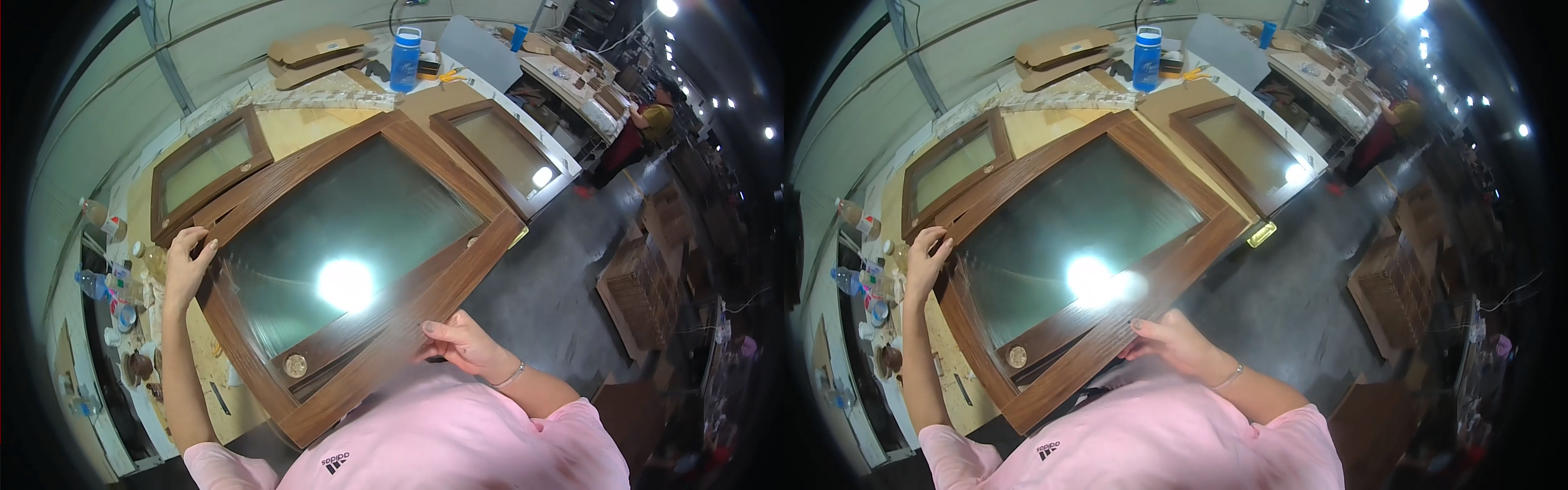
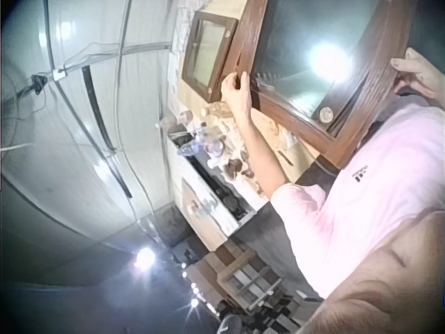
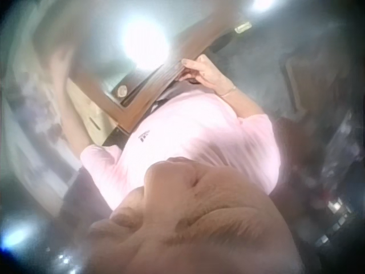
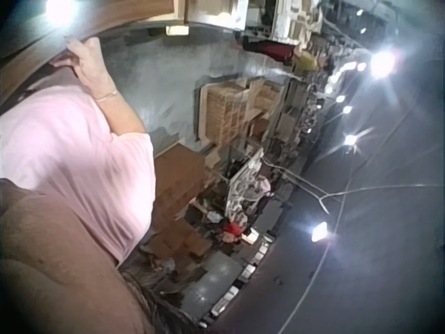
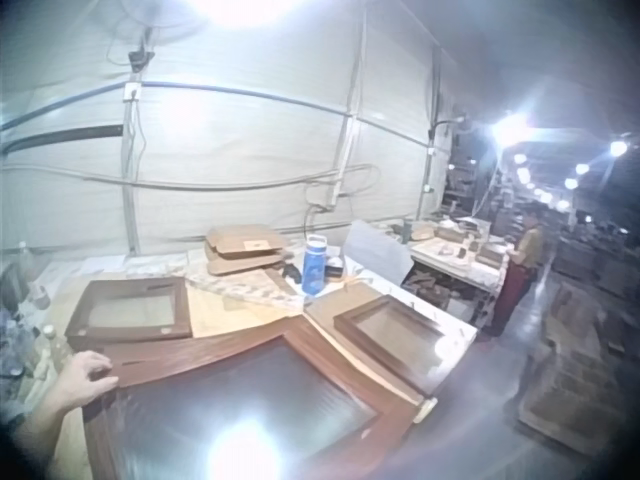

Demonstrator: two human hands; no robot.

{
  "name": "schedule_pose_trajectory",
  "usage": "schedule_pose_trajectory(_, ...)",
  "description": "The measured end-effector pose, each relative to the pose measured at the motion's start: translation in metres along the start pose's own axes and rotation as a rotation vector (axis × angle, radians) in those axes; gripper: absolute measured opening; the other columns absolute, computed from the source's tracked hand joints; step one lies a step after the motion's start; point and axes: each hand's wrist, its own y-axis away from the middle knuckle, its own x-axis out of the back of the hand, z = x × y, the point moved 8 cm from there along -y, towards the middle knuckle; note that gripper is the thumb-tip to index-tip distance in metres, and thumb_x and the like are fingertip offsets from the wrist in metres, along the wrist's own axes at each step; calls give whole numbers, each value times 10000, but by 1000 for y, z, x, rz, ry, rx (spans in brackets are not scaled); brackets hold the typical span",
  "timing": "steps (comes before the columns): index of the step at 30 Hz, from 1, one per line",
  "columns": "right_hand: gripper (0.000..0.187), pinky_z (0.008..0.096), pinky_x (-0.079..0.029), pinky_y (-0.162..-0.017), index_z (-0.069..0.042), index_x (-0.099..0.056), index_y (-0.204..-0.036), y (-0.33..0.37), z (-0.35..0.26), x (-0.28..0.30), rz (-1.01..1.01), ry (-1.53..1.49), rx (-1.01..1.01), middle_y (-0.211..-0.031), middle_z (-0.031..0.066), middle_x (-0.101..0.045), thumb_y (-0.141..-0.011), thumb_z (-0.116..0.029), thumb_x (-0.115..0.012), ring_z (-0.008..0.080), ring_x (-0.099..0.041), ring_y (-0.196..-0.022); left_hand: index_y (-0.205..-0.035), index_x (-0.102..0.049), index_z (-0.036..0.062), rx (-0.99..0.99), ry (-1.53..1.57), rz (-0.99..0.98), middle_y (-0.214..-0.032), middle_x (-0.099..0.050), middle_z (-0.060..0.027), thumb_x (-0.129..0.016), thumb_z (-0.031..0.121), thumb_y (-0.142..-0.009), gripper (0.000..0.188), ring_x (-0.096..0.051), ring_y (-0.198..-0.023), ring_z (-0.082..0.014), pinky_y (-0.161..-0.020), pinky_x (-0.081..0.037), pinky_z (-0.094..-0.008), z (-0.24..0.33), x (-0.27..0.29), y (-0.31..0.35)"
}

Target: The person cleans glass panes in wooden cabinet doors by hand with a cloth and liquid, removes small splinters or debris from the wood with a tool, and sands the wooden frame using a sanding block.

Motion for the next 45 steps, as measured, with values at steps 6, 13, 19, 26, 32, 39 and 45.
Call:
schedule_pose_trajectory(6,366,419,-560,-875,36,-605,-1222,-5,1,-16,101,-18,34,-1154,148,-670,-934,-185,-653,261,-660,-1027,-1121,-617,-40,-39,-67,118,-1147,-611,-166,-748,221,-812,425,-581,-1099,-336,-968,-448,-389,8,-4,15)
schedule_pose_trajectory(13,433,420,-561,-908,9,-559,-1285,1,9,-23,26,-10,-18,-1174,141,-665,-878,-62,-690,249,-656,-1073,-1118,-643,30,99,-225,113,-1119,-651,-167,-729,356,-842,436,-634,-1023,-344,-877,-485,-412,12,10,39)
schedule_pose_trajectory(19,465,368,-555,-894,-1,-558,-1289,4,17,-36,-102,107,-25,-1179,127,-648,-850,-62,-699,224,-647,-1052,-860,-656,-22,290,-268,-98,-750,-679,-171,-645,428,-912,453,-638,-707,-335,-667,-474,-404,2,17,38)
schedule_pose_trajectory(26,457,341,-586,-805,-47,-566,-1284,10,30,-45,-184,113,30,-1157,102,-638,-865,-146,-718,210,-655,-995,-724,-462,-22,101,113,-83,-644,-400,19,-604,250,-981,400,-335,-628,-83,-525,-280,-321,-54,50,41)
schedule_pose_trajectory(32,401,343,-586,-761,-50,-612,-1214,28,-10,-36,-159,97,125,-1107,90,-642,-832,-87,-730,200,-653,-969,-667,-410,35,-47,102,-32,-633,-340,57,-608,194,-978,402,-299,-608,-58,-528,-228,-280,-10,87,13)
schedule_pose_trajectory(39,366,348,-579,-558,-21,-551,-1141,33,-150,55,65,-110,451,-1004,81,-671,-834,-45,-749,170,-690,-861,-714,-471,80,27,479,107,-654,-346,89,-571,188,-1022,342,-275,-584,-20,-519,-194,-246,115,60,-45)
schedule_pose_trajectory(45,159,428,-542,-582,21,-609,-949,21,-292,220,434,-266,582,-730,196,-661,-885,-122,-637,297,-655,-620,-697,-453,54,-67,242,31,-689,-366,75,-600,153,-982,336,-314,-649,-31,-539,-238,-255,285,-63,-92)
